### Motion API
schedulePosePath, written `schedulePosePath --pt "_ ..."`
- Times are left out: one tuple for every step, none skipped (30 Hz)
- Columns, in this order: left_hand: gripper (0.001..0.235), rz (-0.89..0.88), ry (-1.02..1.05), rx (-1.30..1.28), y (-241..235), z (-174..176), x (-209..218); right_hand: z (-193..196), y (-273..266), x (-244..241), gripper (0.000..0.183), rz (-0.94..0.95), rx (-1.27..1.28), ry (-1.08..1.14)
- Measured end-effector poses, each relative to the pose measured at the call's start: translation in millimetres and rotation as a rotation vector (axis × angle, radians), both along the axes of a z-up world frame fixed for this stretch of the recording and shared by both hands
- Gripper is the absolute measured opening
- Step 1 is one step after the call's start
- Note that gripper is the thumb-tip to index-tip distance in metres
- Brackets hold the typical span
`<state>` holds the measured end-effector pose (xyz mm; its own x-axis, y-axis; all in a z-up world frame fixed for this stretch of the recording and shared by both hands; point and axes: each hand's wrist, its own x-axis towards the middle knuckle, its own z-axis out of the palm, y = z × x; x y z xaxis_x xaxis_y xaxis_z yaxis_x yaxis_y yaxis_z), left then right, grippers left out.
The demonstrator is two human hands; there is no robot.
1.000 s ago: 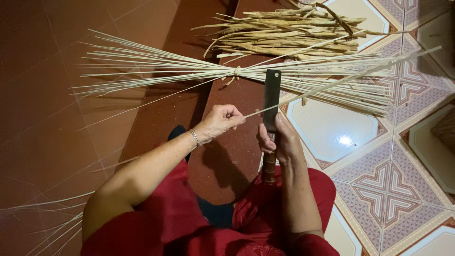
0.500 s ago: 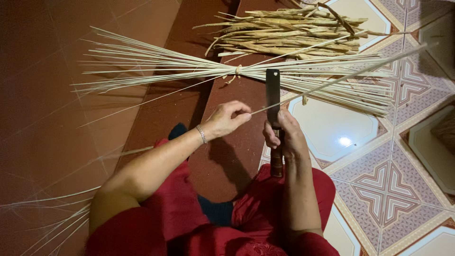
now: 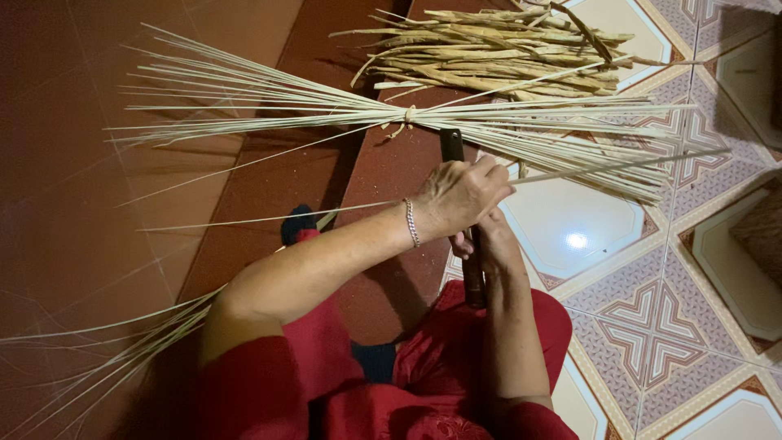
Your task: The person sits on the floor and uses a knife to shave thin strips from long, thin sticks. They hold the stick in their left hand and the knife in their right, repeatedly scraping the blade along the stick to remove thin layers.
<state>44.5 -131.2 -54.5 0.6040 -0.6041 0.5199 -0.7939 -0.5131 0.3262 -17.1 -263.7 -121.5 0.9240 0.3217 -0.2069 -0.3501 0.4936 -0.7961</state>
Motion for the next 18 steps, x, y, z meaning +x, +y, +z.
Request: schedulePosePath --pt "0.026 -0.001 -0.034 0.016 -2 -2 1 -1 -2 0 0.032 0.004 0.004 -0.008" --pt "0.026 0.006 -0.01 0.016 -2 -4 1 -1 -3 1 0.032 0.006 0.009 -0.014" --pt "0.025 0.013 0.015 0.017 -2 -5 2 0 -3 1 0.032 -0.003 0.005 0.006" --pt "0.025 0.021 0.04 0.017 -1 -6 2 2 -3 2 0.031 -0.011 0.0 0.028" --pt "0.025 0.001 -0.04 -0.03 1 -6 4 5 -3 4 0.031 -0.019 -0.004 0.049" --pt "0.024 -0.017 -0.116 -0.078 4 -6 6 8 -2 4 0.03 -0.029 -0.022 0.036" --pt "0.024 -0.035 -0.192 -0.125 7 -6 10 12 -3 6 0.03 -0.039 -0.04 0.023" --pt "0.023 -0.012 -0.174 -0.088 12 -7 10 14 -2 4 0.031 -0.051 -0.06 0.02" --pt "0.022 0.009 -0.156 -0.05 18 -9 12 16 -1 3 0.03 -0.041 -0.034 0.008" --pt "0.023 0.028 -0.145 -0.011 22 -10 12 17 -1 4 0.03 -0.034 -0.007 -0.01" --pt "0.022 0.039 -0.164 -0.017 27 -11 10 19 -2 3 0.03 -0.028 0.02 -0.028" --pt "0.021 0.051 -0.19 -0.023 32 -11 9 21 -2 3 0.029 -0.036 0.01 -0.024" --pt "0.021 0.064 -0.217 -0.029 36 -11 7 23 -2 3 0.029 -0.044 0.0 -0.021" --pt "0.022 0.078 0.021 -0.148 40 -10 5 25 0 4 0.028 -0.048 -0.009 -0.021" --pt "0.023 0.091 0.26 -0.263 44 -8 2 27 1 4 0.029 -0.054 -0.009 -0.019" --pt "0.024 0.1 0.503 -0.376 47 -6 0 29 2 3 0.029 -0.061 -0.011 -0.017" --pt "0.024 0.11 0.604 -0.455 51 -4 -2 30 3 3 0.03 -0.068 -0.012 -0.014" --pt "0.025 0.117 0.706 -0.533 55 -2 -2 31 3 2 0.03 -0.082 -0.031 -0.003"
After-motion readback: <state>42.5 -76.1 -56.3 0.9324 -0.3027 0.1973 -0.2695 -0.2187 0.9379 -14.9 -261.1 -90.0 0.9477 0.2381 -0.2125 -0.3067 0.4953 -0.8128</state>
